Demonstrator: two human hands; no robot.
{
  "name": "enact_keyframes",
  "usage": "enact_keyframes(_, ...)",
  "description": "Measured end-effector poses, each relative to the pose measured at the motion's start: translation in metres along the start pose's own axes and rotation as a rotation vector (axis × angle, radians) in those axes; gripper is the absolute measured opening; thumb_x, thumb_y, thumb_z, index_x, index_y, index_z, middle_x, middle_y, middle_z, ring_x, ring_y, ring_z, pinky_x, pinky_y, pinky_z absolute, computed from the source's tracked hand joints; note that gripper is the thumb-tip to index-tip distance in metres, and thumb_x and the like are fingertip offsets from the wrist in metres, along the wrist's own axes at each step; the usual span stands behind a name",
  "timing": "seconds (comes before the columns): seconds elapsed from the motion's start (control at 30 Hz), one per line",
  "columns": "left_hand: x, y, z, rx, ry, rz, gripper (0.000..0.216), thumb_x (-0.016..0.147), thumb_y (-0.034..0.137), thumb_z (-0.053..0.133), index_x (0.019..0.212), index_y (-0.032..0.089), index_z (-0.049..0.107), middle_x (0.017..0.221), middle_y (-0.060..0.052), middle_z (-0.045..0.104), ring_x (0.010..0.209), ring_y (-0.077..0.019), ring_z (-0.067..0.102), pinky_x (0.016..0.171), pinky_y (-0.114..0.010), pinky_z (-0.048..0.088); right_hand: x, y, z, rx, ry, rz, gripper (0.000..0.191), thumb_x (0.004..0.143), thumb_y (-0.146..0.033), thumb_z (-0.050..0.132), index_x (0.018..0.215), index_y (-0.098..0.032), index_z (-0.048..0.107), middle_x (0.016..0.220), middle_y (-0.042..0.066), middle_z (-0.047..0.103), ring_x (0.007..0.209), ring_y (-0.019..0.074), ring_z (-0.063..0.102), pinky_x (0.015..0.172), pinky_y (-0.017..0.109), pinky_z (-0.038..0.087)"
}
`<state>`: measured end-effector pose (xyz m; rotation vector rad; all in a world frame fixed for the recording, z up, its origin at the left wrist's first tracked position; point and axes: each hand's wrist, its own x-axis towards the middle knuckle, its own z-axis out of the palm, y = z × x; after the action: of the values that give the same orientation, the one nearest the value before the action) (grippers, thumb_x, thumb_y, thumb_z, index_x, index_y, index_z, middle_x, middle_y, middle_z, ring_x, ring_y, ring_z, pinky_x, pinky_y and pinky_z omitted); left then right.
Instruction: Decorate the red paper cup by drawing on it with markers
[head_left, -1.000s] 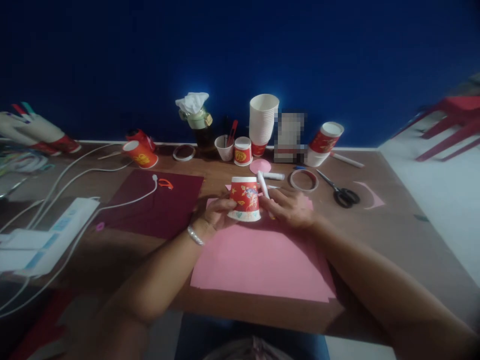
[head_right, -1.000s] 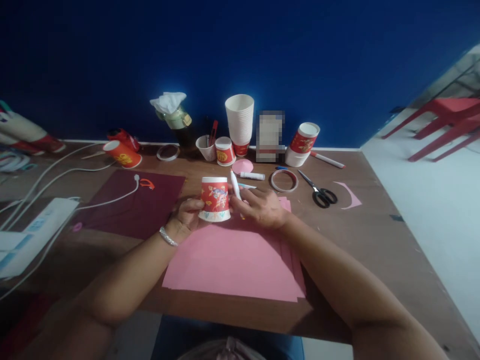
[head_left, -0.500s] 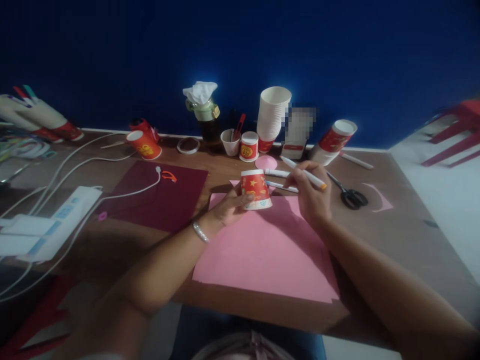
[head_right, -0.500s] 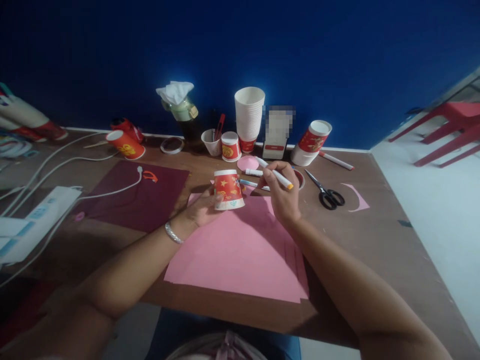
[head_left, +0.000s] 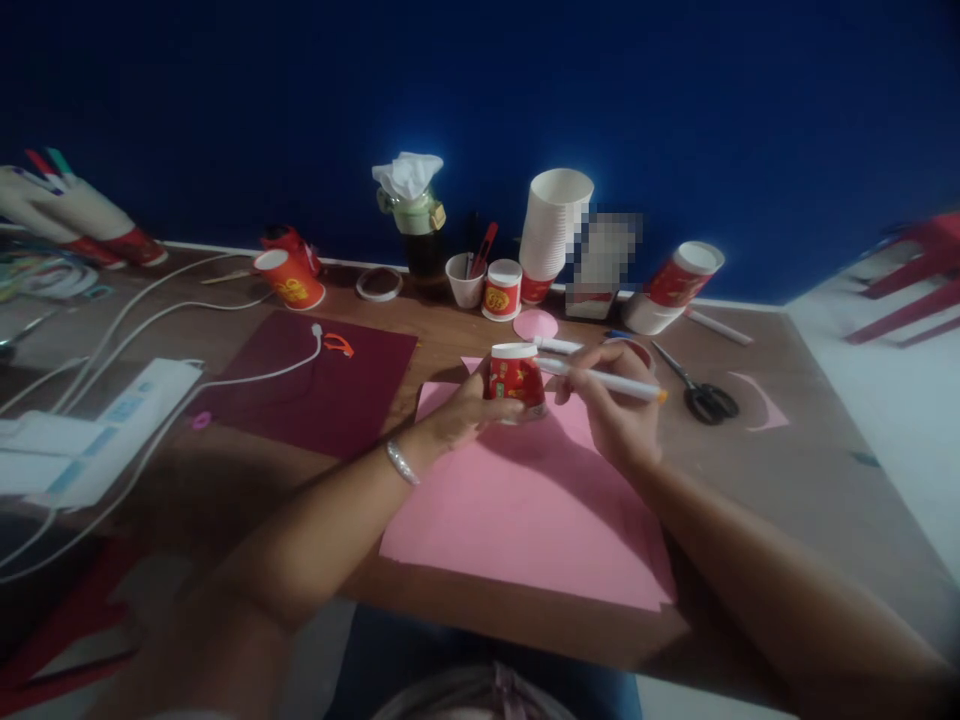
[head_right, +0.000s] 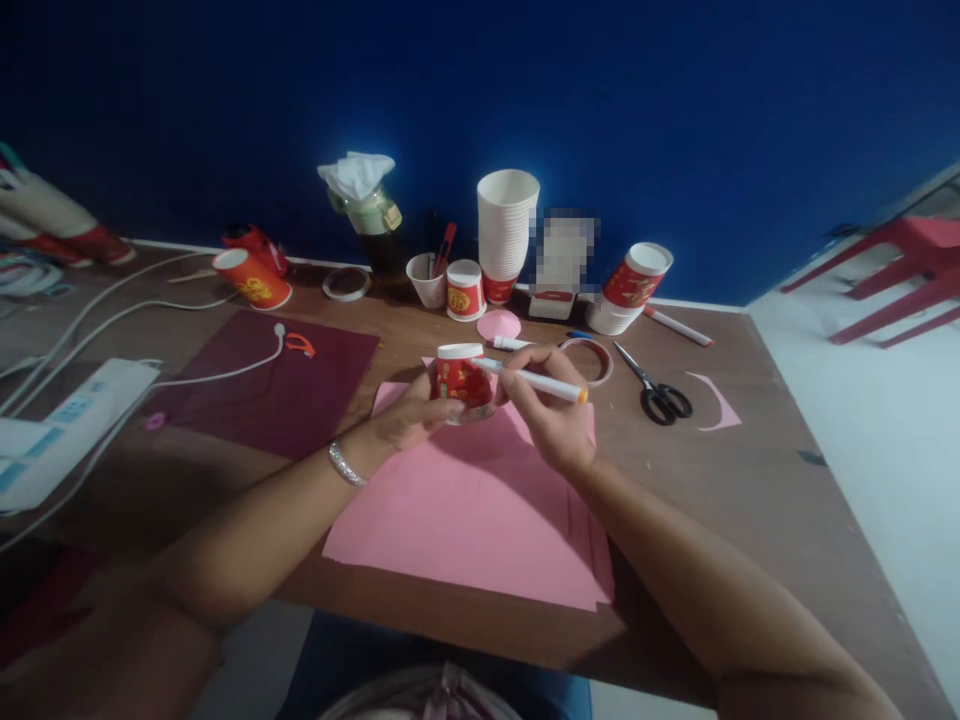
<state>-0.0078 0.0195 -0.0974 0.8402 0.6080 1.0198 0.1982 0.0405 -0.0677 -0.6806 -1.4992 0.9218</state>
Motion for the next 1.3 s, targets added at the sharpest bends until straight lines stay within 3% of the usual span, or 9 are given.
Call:
enact_keyframes(0.17,0.003,-0.008,-0.004,-0.011,0.064,-0.006,0.077,0.069,0.024,0.103,0.136,0.022,0.066,0.137,-0.014,0.077,0.129,-0.0350,0.073,0.106,-0.049,0.062,-0.005,-0.014,-0.008,-0.263,-0.028,-0.199,0.011,0.103,-0.029,0.075,0.099,-0.026,0.066,0.081,-0.001,0.072,0.072,0.0176,0.071,0.066,0.032,0.057)
enact_keyframes(0.4,0.001,-0.004,0.002,0.045,0.099,-0.035,0.082,0.068,0.024,0.105,0.140,0.027,0.064,0.130,-0.010,0.077,0.122,-0.0330,0.076,0.104,-0.051,0.064,-0.006,-0.020,-0.007,-0.516,-0.153,-0.375,0.008,0.102,-0.019,0.067,0.103,-0.027,0.065,0.086,0.001,0.078,0.077,0.0180,0.078,0.069,0.030,0.063)
enact_keyframes(0.53,0.001,0.001,0.009,0.080,0.101,-0.039,0.082,0.068,0.029,0.106,0.139,0.027,0.065,0.135,-0.011,0.075,0.127,-0.0344,0.074,0.107,-0.051,0.062,-0.009,-0.020,-0.004,-0.580,-0.162,-0.362,0.006,0.102,-0.023,0.069,0.104,-0.028,0.067,0.088,0.001,0.080,0.077,0.0202,0.080,0.068,0.031,0.065)
enact_keyframes(0.67,0.000,0.003,0.011,0.091,0.107,-0.051,0.080,0.067,0.024,0.106,0.137,0.027,0.066,0.131,-0.009,0.076,0.127,-0.0327,0.073,0.113,-0.052,0.058,-0.010,-0.016,-0.004,-0.627,-0.141,-0.365,0.002,0.104,-0.029,0.069,0.103,-0.030,0.067,0.087,0.001,0.081,0.077,0.0205,0.080,0.066,0.032,0.065)
enact_keyframes(0.83,0.000,0.003,0.010,0.098,0.111,-0.052,0.078,0.066,0.025,0.106,0.132,0.025,0.065,0.127,-0.009,0.076,0.124,-0.0325,0.074,0.107,-0.051,0.061,-0.013,-0.015,-0.001,-0.620,-0.144,-0.388,0.004,0.104,-0.028,0.070,0.104,-0.030,0.067,0.087,0.000,0.081,0.078,0.0201,0.081,0.067,0.031,0.064)
enact_keyframes(1.0,0.002,0.001,0.006,0.097,0.062,-0.049,0.080,0.068,0.025,0.105,0.136,0.026,0.063,0.136,-0.012,0.073,0.126,-0.0339,0.073,0.103,-0.049,0.063,-0.015,-0.015,-0.001,-0.601,-0.144,-0.353,0.007,0.101,-0.026,0.073,0.104,-0.031,0.068,0.089,0.000,0.081,0.080,0.0200,0.081,0.070,0.031,0.064)
enact_keyframes(1.3,0.002,0.000,0.004,0.147,0.078,-0.029,0.077,0.070,0.032,0.105,0.133,0.025,0.060,0.124,-0.008,0.073,0.115,-0.0297,0.074,0.100,-0.050,0.062,-0.015,-0.014,0.000,-0.633,-0.161,-0.372,0.006,0.103,-0.029,0.074,0.105,-0.030,0.068,0.089,0.001,0.080,0.080,0.0201,0.080,0.068,0.031,0.063)
